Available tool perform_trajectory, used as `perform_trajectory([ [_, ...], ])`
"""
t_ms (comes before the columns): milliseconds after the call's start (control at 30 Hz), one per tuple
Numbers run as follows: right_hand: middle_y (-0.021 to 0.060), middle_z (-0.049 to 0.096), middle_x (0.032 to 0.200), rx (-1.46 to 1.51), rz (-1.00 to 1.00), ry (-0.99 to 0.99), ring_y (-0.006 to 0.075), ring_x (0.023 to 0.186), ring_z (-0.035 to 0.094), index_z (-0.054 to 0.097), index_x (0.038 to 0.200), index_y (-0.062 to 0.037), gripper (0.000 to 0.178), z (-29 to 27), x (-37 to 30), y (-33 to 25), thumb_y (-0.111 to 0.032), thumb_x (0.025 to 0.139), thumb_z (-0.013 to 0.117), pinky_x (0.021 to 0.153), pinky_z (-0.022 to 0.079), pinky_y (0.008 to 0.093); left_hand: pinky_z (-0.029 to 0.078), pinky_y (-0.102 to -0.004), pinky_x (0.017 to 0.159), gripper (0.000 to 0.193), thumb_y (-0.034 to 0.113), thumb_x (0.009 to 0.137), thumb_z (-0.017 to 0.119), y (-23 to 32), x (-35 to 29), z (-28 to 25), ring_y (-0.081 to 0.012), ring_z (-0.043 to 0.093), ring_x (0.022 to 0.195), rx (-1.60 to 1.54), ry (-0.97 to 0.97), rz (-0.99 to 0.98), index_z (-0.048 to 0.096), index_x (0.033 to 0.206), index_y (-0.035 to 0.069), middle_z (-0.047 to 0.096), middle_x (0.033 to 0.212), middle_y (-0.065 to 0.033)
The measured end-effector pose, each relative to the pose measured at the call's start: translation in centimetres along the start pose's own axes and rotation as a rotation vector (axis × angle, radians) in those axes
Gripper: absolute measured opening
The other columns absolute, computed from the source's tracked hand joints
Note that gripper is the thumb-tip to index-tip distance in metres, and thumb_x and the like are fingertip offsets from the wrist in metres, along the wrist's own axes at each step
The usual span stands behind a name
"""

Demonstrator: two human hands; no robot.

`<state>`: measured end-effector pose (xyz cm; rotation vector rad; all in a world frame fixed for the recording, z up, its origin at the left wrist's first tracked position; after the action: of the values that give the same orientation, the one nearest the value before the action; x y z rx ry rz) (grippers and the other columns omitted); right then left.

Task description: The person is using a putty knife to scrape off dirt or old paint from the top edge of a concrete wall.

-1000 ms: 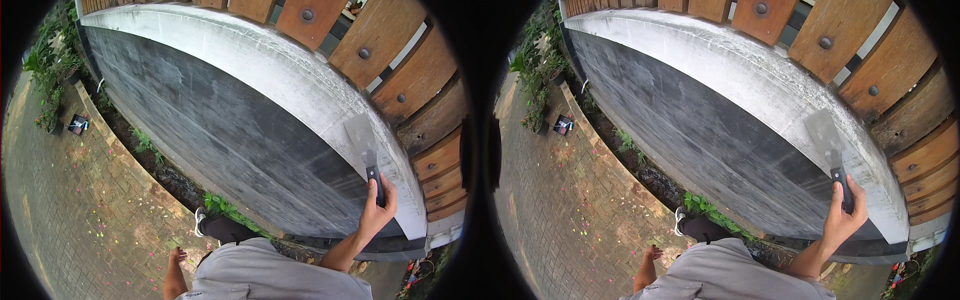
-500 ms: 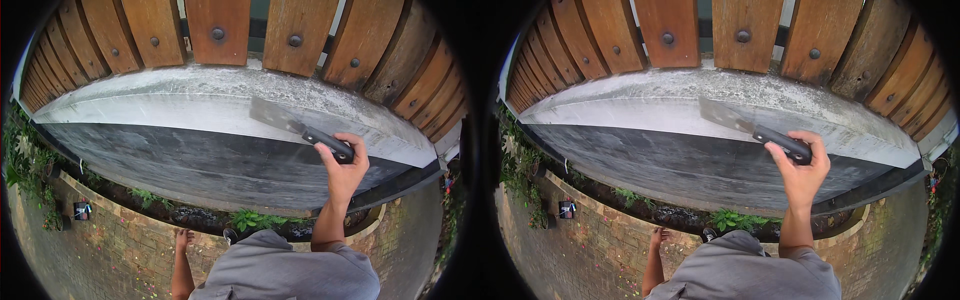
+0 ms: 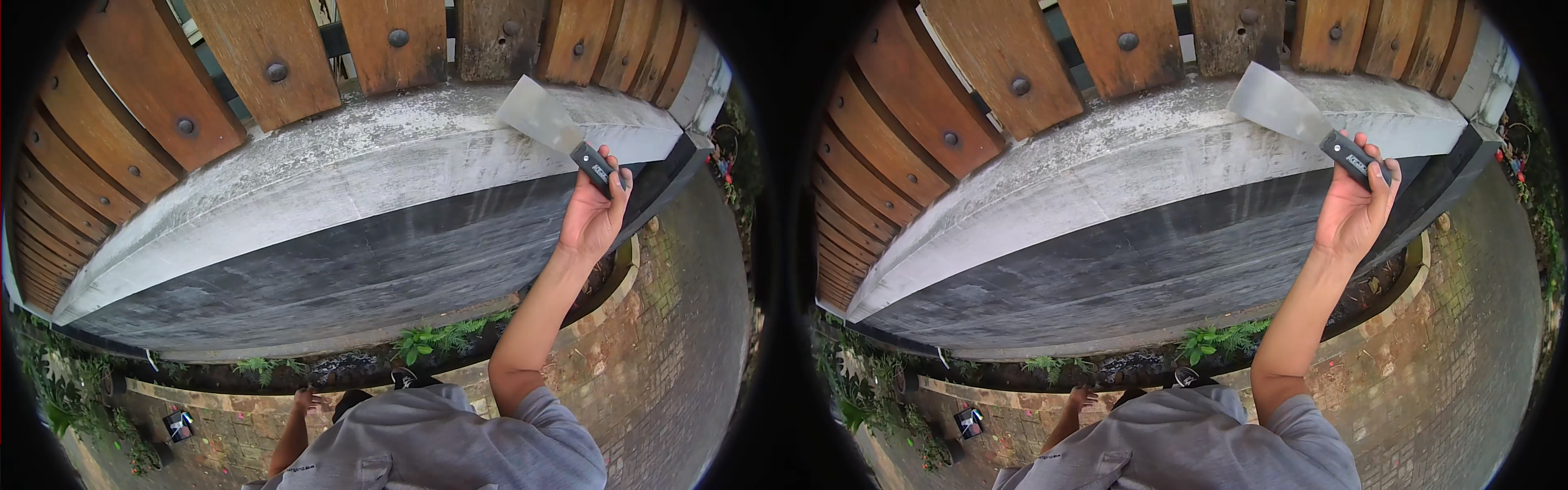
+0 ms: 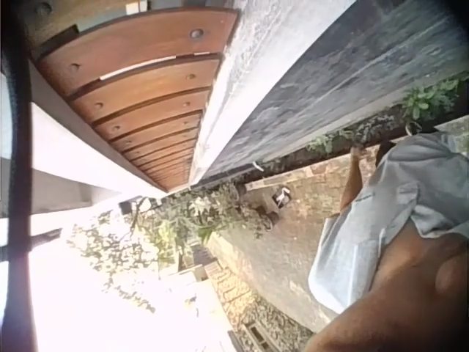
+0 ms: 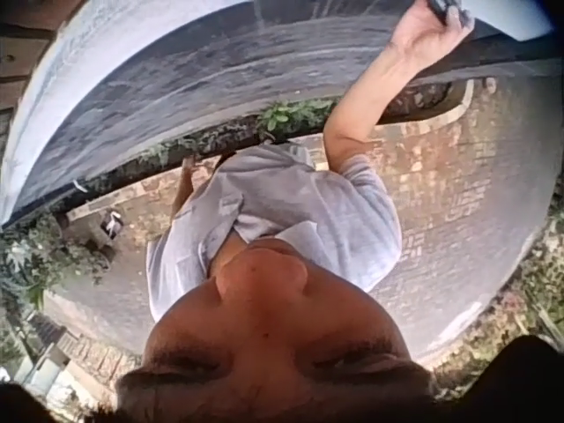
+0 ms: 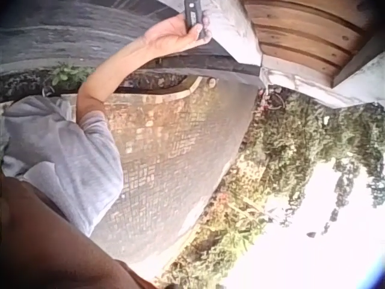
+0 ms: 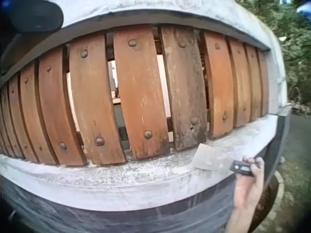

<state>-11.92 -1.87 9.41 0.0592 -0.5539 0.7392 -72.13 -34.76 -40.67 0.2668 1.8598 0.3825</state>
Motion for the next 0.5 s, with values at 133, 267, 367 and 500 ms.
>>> perform_trajectory([
  [133, 0.0107, 0.050, 0.079, 0.083, -0.059, 0.046, 0.0229, 0.080, 0.051, 0.050, 0.082, -0.0016, 0.007, -1.7, 1.8, -2.8, 0.003, 0.076, 0.052, 0.086, 0.045, 0.0400, 0.049, -0.0322, 0.053, 0.030, 0.029, 0.090, 0.049, 9.9, -0.8, 3.2, -0.0197, 0.065, 0.064, 0.047, -0.034, 0.211, 0.058, 0.104, 0.005, 0.068, 0.087, -0.0114],
  [267, 0.0044, 0.040, 0.066, -0.010, -0.304, 0.243, 0.0154, 0.060, 0.040, 0.042, 0.071, -0.0068, 0.008, -1.0, 2.4, -4.3, -0.010, 0.074, 0.049, 0.055, 0.035, 0.0288, 0.049, -0.0307, 0.053, 0.031, 0.031, 0.090, 0.048, 12.2, -1.9, 5.5, -0.0173, 0.065, 0.065, 0.080, -0.085, 0.383, 0.059, 0.102, 0.004, 0.068, 0.087, -0.0100],
  [367, 0.0034, 0.041, 0.062, -0.074, -0.405, 0.391, 0.0141, 0.052, 0.038, 0.042, 0.071, -0.0066, 0.009, -1.2, 3.6, -3.6, -0.011, 0.076, 0.048, 0.048, 0.033, 0.0276, 0.049, -0.0302, 0.055, 0.035, 0.034, 0.092, 0.046, 10.9, -2.0, 6.0, -0.0182, 0.065, 0.068, 0.066, -0.167, 0.296, 0.059, 0.107, 0.005, 0.068, 0.089, -0.0098],
  [500, 0.0041, 0.041, 0.065, -0.140, -0.452, 0.472, 0.0132, 0.052, 0.037, 0.042, 0.072, -0.0039, 0.008, -1.1, 4.8, -2.6, -0.009, 0.075, 0.048, 0.046, 0.032, 0.0274, 0.049, -0.0340, 0.060, 0.038, 0.038, 0.091, 0.044, 5.9, -0.2, 4.3, -0.0196, 0.065, 0.067, 0.035, -0.239, 0.115, 0.058, 0.111, 0.008, 0.068, 0.089, -0.0089],
])
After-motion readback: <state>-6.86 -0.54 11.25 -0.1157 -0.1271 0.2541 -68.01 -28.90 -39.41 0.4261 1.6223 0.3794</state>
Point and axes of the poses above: each hand's wrist, its own x-axis towards the middle knuckle, its own z-axis out of the palm, y = z × x, the point moved 3 cm from there along x, towards the middle knuckle
